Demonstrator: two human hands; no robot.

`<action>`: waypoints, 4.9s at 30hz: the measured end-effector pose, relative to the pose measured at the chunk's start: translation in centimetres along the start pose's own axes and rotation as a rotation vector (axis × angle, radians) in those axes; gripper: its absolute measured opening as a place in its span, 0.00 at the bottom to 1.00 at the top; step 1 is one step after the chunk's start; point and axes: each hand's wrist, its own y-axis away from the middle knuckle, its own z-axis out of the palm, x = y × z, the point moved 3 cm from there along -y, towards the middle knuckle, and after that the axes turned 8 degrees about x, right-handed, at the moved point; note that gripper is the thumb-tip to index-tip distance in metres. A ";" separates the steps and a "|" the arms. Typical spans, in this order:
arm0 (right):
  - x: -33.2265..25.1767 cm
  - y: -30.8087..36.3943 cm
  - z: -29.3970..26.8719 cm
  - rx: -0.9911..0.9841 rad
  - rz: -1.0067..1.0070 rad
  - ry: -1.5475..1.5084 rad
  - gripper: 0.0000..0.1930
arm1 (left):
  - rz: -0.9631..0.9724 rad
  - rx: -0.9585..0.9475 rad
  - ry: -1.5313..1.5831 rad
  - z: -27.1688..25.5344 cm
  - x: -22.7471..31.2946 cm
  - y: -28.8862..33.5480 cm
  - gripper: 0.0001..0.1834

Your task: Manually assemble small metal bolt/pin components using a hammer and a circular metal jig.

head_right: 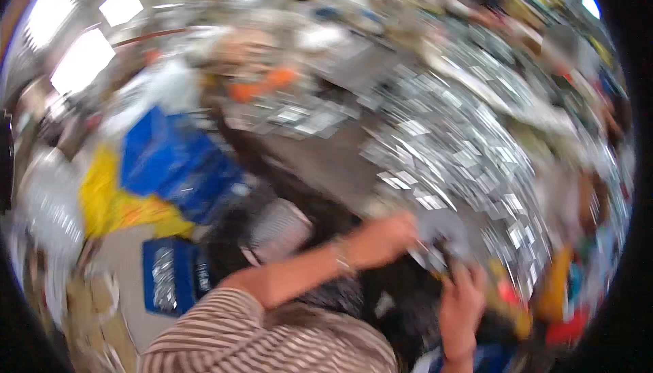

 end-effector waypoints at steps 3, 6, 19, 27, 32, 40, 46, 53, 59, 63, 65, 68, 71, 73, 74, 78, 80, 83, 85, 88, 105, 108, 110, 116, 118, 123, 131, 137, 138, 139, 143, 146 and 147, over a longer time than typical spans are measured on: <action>4.8 0.0 1.3 0.201 -0.242 0.250 0.17 | -0.023 0.074 0.201 1.3 0.7 -0.7 0.07; 4.0 -2.4 0.6 -0.073 -0.190 0.292 0.19 | -0.129 0.158 0.341 1.4 0.3 -0.2 0.08; 0.8 -1.3 1.1 -0.120 -0.303 0.528 0.12 | -0.180 0.228 0.378 1.3 0.2 -0.3 0.06; -1.4 -0.6 2.4 -0.207 0.186 -0.177 0.10 | -0.077 0.354 0.116 -1.3 2.4 1.2 0.09; -0.9 -0.1 4.8 -0.264 0.225 -0.367 0.13 | -0.743 0.403 0.577 -0.9 2.7 4.5 0.20; -0.4 2.2 4.8 -0.280 0.521 -0.550 0.10 | -0.872 0.325 1.035 1.6 4.4 3.7 0.30; -1.8 3.2 5.9 -0.312 0.497 -0.526 0.08 | -0.917 0.418 1.098 1.1 4.8 4.7 0.30; -5.1 2.5 7.8 -0.344 0.431 -0.517 0.07 | -0.896 0.546 1.173 -1.3 3.8 6.4 0.30; -6.0 4.1 9.8 -0.459 0.421 -0.707 0.20 | -0.909 0.652 1.131 -2.5 2.2 10.0 0.30; -4.3 5.2 10.1 -0.495 0.358 -0.741 0.25 | -1.076 0.770 0.713 -4.9 -3.2 18.7 0.31; -2.2 5.4 10.3 -0.488 0.498 -0.711 0.26 | -1.173 0.784 0.319 -5.8 -7.5 25.9 0.27; -0.3 5.4 11.2 -0.470 0.579 -0.708 0.25 | -1.427 0.535 -0.259 -8.7 -12.5 36.7 0.26; -0.7 5.0 12.3 -0.465 0.587 -0.732 0.22 | -1.575 0.412 -0.372 -10.9 -15.6 40.9 0.24; -1.8 4.9 12.8 -0.486 0.575 -0.767 0.21 | -1.606 0.373 -0.463 -11.2 -17.8 42.9 0.23; -2.4 5.0 12.6 -0.512 0.564 -0.731 0.22 | -1.618 0.301 -0.481 -11.0 -19.1 43.5 0.22; -2.2 5.9 12.6 -0.536 0.523 -0.759 0.25 | -1.431 0.135 -0.418 -8.6 -22.5 48.9 0.19; -1.4 6.4 12.8 -0.572 0.456 -0.763 0.21 | -1.527 0.223 -0.727 -7.7 -22.0 54.0 0.16; -1.2 6.2 11.7 -0.500 0.469 -0.598 0.21 | -1.570 -0.496 -0.301 -4.1 -24.8 40.4 0.17; -1.5 6.4 11.6 -0.609 0.486 -0.656 0.21 | -1.656 -0.518 -0.440 -4.0 -23.4 46.2 0.19; 1.2 6.6 13.4 -0.637 0.470 -0.668 0.20 | -1.668 -0.483 -0.554 -4.6 -23.4 42.8 0.21; -3.5 5.3 14.2 -0.696 0.539 -0.611 0.20 | -1.487 -0.686 -0.532 -7.9 -21.7 40.6 0.35; -4.2 5.2 13.8 -0.705 0.508 -0.554 0.20 | -1.373 -0.757 -0.581 -8.0 -21.0 40.0 0.32; -4.3 5.2 13.6 -0.713 0.480 -0.458 0.19 | -1.438 -0.636 -0.569 -8.3 -20.9 40.3 0.31; -2.4 6.2 14.8 -0.669 0.311 -0.396 0.18 | -1.610 -0.272 -0.515 -7.2 -21.7 43.1 0.26; 0.6 7.0 16.4 -0.702 0.316 -0.437 0.18 | -1.549 -0.082 -0.564 -6.3 -21.7 45.5 0.24; -0.5 6.4 15.1 -0.667 0.183 -0.429 0.17 | -1.427 0.396 -0.517 -8.3 -18.1 40.9 0.15; -1.1 5.4 13.4 -0.631 0.102 -0.329 0.16 | -0.987 0.876 -0.141 -10.2 -12.6 24.7 0.17; -3.2 6.3 11.9 -0.602 0.208 -0.301 0.18 | -0.697 0.883 0.133 -11.2 -7.4 14.7 0.13; -2.2 6.7 12.1 -0.546 0.244 -0.398 0.20 | -0.621 0.887 0.186 -11.5 -7.2 13.6 0.14; -1.5 7.1 12.8 -0.512 0.222 -0.422 0.19 | -0.588 0.865 0.128 -11.7 -6.7 13.1 0.14; -2.0 6.1 10.8 -0.420 0.346 -0.423 0.17 | -0.587 0.840 0.160 -12.5 -4.8 9.5 0.13; -0.9 6.1 9.0 -0.334 0.370 -0.386 0.17 | -0.422 0.742 0.087 -11.3 -5.3 6.1 0.12; -0.8 6.2 8.4 -0.349 0.342 -0.373 0.17 | -0.400 0.720 0.128 -10.9 -5.1 4.9 0.12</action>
